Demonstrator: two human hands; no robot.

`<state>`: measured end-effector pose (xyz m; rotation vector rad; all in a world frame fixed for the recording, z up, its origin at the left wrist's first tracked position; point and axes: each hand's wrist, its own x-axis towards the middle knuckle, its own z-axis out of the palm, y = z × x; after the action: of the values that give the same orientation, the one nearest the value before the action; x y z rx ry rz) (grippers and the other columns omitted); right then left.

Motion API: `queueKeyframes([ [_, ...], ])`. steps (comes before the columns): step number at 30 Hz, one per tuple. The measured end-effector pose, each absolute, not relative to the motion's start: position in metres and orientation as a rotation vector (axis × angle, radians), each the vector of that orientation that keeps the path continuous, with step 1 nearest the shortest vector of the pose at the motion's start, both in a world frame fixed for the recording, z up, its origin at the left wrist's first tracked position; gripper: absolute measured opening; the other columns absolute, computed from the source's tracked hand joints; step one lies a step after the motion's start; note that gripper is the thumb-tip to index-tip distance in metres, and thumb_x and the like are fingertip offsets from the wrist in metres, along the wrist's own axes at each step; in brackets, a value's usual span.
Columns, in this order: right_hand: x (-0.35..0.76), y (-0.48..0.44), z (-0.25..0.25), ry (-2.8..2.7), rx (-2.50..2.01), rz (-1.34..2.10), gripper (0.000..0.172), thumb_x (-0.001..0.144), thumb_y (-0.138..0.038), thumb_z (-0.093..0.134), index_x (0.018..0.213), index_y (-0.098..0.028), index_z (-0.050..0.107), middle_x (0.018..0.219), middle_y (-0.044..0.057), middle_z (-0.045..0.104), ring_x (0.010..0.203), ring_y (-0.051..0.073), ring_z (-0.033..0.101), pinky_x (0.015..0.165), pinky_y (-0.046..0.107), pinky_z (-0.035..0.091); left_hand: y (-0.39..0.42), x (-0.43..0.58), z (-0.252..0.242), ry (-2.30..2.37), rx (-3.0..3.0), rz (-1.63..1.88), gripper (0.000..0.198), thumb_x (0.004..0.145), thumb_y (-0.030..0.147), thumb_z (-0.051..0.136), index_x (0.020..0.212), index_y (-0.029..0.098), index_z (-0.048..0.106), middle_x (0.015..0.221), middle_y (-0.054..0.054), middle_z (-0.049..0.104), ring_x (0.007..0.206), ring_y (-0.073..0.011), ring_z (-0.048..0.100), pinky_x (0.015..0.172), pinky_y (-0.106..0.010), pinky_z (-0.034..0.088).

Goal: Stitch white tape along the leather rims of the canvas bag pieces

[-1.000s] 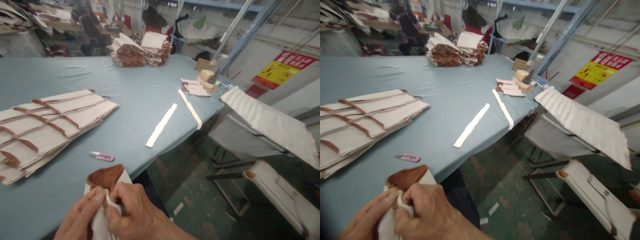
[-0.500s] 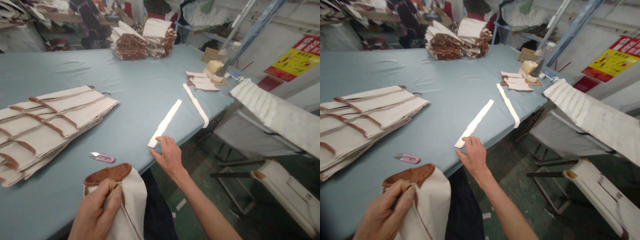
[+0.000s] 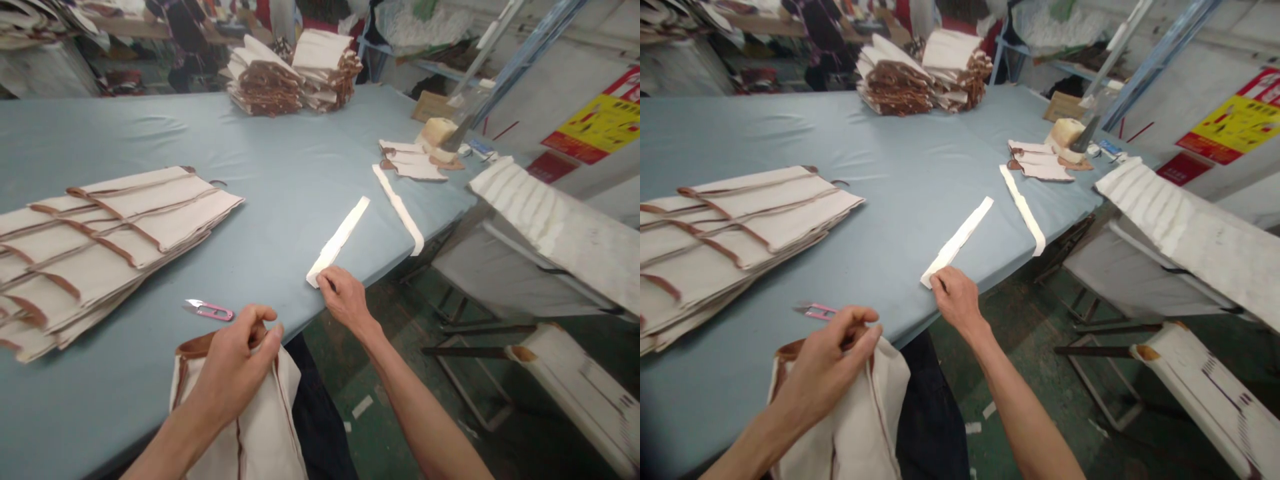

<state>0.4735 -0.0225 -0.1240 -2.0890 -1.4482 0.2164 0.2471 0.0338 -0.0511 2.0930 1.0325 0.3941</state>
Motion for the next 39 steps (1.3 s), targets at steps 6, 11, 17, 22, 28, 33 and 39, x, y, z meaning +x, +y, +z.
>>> queueKeyframes([
  [6,0.486,-0.021,-0.118,-1.481,-2.029,0.325,0.028,0.103,-0.022,0.052,0.080,-0.020,0.067,0.085,0.001,0.070,0.082,0.016,0.062,0.074,0.026,0.038,0.054,0.293,-0.069,0.930,2.143,0.324,0.035,0.096,0.040,0.047,0.110,0.015,0.067,0.059,0.006,0.055,0.057,-0.0177,0.055,0.059,-0.029,0.035],
  [11,0.487,-0.021,-0.121,-1.450,-2.021,0.354,0.024,0.102,-0.026,0.056,0.081,-0.020,0.066,0.082,0.000,0.067,0.080,0.016,0.061,0.072,0.027,0.037,0.063,0.306,-0.087,0.962,2.141,0.305,0.034,0.096,0.038,0.047,0.110,0.014,0.067,0.060,0.006,0.054,0.058,-0.0174,0.056,0.060,-0.028,0.036],
  [17,0.484,-0.021,-0.127,-1.412,-2.037,0.333,0.016,0.093,-0.026,0.071,0.081,-0.021,0.062,0.083,0.000,0.066,0.081,0.019,0.059,0.072,0.029,0.036,0.062,0.308,-0.093,0.999,2.204,0.215,0.034,0.098,0.037,0.046,0.114,0.014,0.066,0.062,0.004,0.059,0.061,-0.0186,0.059,0.060,-0.028,0.036],
  [22,0.484,-0.020,-0.131,-1.376,-2.016,0.338,0.017,0.091,-0.028,0.073,0.080,-0.022,0.062,0.083,0.001,0.068,0.081,0.019,0.059,0.072,0.030,0.036,0.058,0.313,-0.093,0.972,2.347,0.055,0.042,0.102,0.032,0.045,0.139,0.017,0.058,0.077,-0.002,0.072,0.072,-0.0222,0.069,0.066,-0.030,0.040],
  [28,0.489,-0.021,-0.129,-1.365,-1.947,0.429,0.018,0.092,-0.028,0.072,0.078,-0.022,0.061,0.084,0.001,0.069,0.083,0.019,0.060,0.075,0.029,0.038,0.057,0.323,-0.091,0.933,2.533,-0.165,0.042,0.104,0.030,0.046,0.143,0.023,0.061,0.087,-0.009,0.081,0.079,-0.0297,0.076,0.068,-0.034,0.046],
  [33,0.501,-0.023,-0.125,-1.304,-1.907,0.581,0.018,0.093,-0.034,0.066,0.081,-0.022,0.063,0.076,-0.003,0.066,0.072,0.015,0.059,0.068,0.026,0.039,0.057,0.327,-0.091,0.942,2.609,-0.219,0.039,0.105,0.031,0.045,0.138,0.024,0.064,0.090,-0.012,0.082,0.081,-0.0321,0.078,0.067,-0.035,0.047],
  [39,0.509,-0.015,-0.125,-1.186,-1.943,0.637,0.024,0.094,-0.043,0.058,0.082,-0.022,0.058,0.065,-0.005,0.056,0.061,0.014,0.051,0.060,0.027,0.032,0.057,0.321,-0.095,0.926,2.614,-0.193,0.031,0.106,0.033,0.046,0.126,0.022,0.066,0.087,-0.007,0.081,0.080,-0.0273,0.078,0.067,-0.032,0.047],
])
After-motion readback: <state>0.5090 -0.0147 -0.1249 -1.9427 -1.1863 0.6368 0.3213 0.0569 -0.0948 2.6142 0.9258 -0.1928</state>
